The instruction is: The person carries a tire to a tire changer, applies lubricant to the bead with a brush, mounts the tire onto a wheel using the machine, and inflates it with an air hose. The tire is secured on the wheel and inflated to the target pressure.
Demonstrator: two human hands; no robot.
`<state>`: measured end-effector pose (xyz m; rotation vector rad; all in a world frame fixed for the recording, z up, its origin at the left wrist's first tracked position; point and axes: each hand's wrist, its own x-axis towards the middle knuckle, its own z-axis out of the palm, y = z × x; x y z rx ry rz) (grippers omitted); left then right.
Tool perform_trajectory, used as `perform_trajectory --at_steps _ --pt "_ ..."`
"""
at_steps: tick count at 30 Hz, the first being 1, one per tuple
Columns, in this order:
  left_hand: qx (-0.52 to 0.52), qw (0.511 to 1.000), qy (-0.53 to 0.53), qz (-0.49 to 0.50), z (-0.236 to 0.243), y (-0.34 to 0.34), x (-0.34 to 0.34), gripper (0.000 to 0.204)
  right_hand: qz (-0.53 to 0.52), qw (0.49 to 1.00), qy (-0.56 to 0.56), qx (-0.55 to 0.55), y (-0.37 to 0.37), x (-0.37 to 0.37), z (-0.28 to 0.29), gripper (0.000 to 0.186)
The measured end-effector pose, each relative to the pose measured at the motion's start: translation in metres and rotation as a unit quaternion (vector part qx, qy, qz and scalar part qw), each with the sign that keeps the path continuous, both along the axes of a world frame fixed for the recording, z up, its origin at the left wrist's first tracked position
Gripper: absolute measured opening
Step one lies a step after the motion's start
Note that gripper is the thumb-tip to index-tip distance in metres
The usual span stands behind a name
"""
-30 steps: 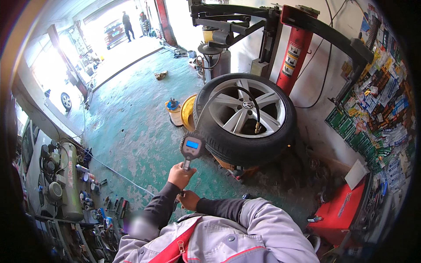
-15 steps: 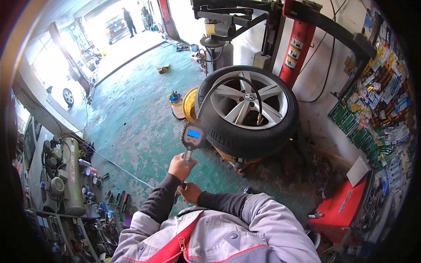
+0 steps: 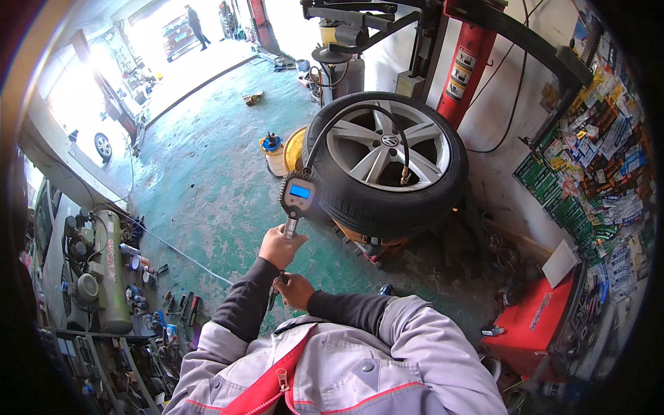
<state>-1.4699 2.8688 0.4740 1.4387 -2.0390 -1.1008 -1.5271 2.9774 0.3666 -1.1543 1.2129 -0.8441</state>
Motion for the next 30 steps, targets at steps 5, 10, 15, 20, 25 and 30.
perform_trajectory --at_steps 5,10,15,20,25,30 --pt "0.003 1.0 -0.019 0.004 0.008 -0.008 -0.001 0.036 0.018 0.999 -0.032 0.018 -0.013 -0.001 0.014 0.047" --pt "-0.026 1.0 0.011 0.003 0.018 -0.021 0.0 0.034 0.027 0.996 -0.071 0.039 -0.029 -0.002 0.028 0.05" --pt "-0.04 0.999 0.007 0.0 0.014 -0.018 0.001 0.036 -0.027 0.995 -0.089 0.024 -0.022 0.013 0.023 0.058" --pt "-0.048 0.998 0.03 -0.003 0.003 -0.014 0.0 0.037 -0.041 0.998 -0.048 0.018 -0.016 0.011 0.016 0.06" --pt "0.02 0.999 0.033 -0.004 0.005 -0.019 0.004 0.036 -0.042 0.998 -0.043 0.007 -0.014 0.006 0.02 0.049" --pt "0.106 0.99 0.077 -0.057 0.012 -0.023 0.014 0.044 -0.061 0.997 -0.047 -0.026 -0.014 0.006 0.024 0.052"
